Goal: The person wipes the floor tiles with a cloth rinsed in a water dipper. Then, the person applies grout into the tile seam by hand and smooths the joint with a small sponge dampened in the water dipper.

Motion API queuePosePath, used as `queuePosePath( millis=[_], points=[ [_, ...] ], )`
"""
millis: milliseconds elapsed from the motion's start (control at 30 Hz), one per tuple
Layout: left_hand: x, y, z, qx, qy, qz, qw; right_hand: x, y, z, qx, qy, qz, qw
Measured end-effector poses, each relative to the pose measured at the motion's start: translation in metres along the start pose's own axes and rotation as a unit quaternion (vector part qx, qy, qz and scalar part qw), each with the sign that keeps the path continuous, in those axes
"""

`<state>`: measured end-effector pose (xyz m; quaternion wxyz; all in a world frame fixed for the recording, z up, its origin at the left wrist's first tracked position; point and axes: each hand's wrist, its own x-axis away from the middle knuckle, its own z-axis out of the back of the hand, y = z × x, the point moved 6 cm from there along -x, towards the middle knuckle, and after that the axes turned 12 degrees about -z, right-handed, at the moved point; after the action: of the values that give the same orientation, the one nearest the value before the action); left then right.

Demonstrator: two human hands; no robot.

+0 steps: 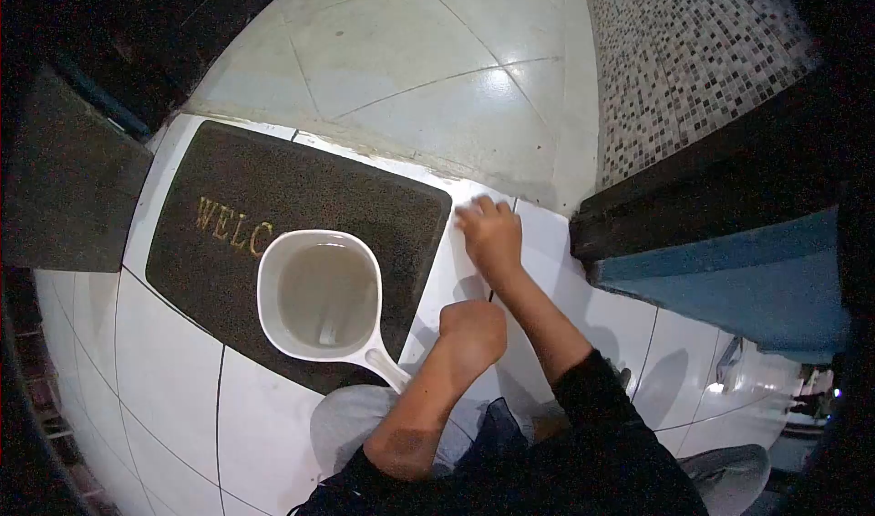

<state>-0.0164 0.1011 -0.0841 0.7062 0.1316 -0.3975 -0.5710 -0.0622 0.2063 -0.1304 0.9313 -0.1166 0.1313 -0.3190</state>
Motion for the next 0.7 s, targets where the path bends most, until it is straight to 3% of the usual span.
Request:
queuePosePath(
  millis=[67,167,267,333,433,467,567,700],
  points=[
    [0.001,-0.002,0.003,0.005,0.024,0.007,1.0,-0.032,-0.006,0.003,0.019,0.031,-0.005,0.999],
    [0.001,-0.004,0.004,-0.014,0.035,0.01,0.999,-0.053,-0.009,0.002,0.037,-0.015,-0.065,0.997],
    [-0.003,-0.004,0.0,-0.009,0.02,0.003,1.0,-0.024,0.0,0.001,0.072,-0.038,-0.049,0.995],
    [-0.002,-0.004,-0.001,-0.006,0.026,-0.007,1.0,0.009,-0.001,0.008,0.007,-0.006,0.015,1.0],
    [-0.002,-0.004,0.0,-0.006,0.03,-0.009,0.999,0.007,0.004,0.001,-0.02,0.002,0.008,1.0],
    [-0.001,-0.003,-0.001,-0.008,0.033,-0.003,0.999,-0.004,0.002,-0.001,-0.017,0.05,0.036,0.998],
    [0.0,-0.002,0.001,-0.013,0.053,-0.019,0.998,-0.054,-0.005,-0.005,0.008,0.014,-0.042,0.999],
    [0.0,-0.003,0.003,-0.007,0.075,-0.003,0.997,-0.049,0.003,-0.007,-0.017,-0.002,-0.049,0.999]
  ],
)
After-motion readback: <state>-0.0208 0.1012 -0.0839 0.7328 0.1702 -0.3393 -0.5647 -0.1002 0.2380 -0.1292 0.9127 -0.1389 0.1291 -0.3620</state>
